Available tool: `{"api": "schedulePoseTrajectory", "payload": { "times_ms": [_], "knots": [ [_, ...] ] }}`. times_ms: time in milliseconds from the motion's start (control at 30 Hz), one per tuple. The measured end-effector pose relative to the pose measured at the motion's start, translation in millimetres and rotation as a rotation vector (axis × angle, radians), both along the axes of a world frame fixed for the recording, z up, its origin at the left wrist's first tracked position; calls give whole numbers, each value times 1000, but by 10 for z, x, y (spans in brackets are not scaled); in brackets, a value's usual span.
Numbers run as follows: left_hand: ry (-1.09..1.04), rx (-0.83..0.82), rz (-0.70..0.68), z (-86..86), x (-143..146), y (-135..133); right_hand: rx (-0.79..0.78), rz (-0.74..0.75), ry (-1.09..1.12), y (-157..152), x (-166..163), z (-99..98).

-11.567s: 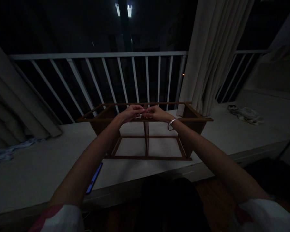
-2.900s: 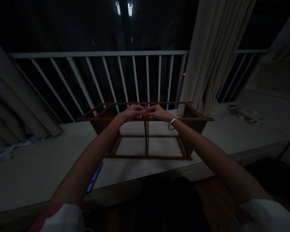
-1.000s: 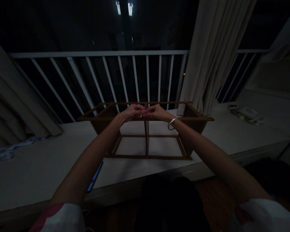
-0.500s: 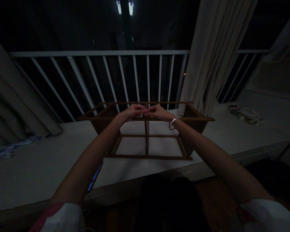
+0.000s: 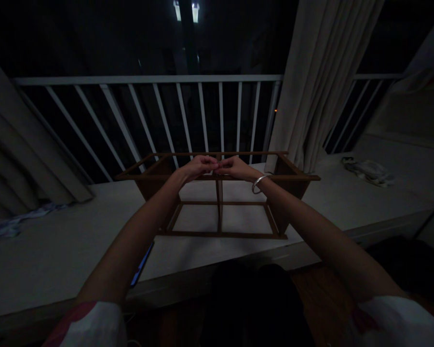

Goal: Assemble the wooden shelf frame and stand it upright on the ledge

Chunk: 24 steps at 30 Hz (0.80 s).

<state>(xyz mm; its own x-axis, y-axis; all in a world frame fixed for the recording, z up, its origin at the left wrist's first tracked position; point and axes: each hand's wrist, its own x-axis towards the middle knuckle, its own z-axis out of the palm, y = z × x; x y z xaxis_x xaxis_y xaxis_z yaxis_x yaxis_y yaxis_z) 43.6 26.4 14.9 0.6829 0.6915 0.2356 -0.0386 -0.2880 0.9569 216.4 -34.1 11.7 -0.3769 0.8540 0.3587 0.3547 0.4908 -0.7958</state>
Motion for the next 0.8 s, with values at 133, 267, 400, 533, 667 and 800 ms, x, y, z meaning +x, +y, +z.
{"api": "schedulePoseTrajectory", "payload": {
  "times_ms": [133,267,400,533,667,800],
  "knots": [
    [-30,2,22,6,16,-8,4,-11,14,16,-8,-9],
    [-5,-1,53,29,21,-46,-8,-38,29,44,-10,-28],
    [19,9,74,39,22,-61,-21,-17,40,50,-4,-33],
    [39,-27,39,33,16,-41,-28,-10,25,9,0,-9],
    [33,-59,1,34,-3,-31,-31,-19,3,-49,-7,29],
    [49,-48,-10,50,-20,-52,-31,-43,-8,-52,-15,37]
  ]
}}
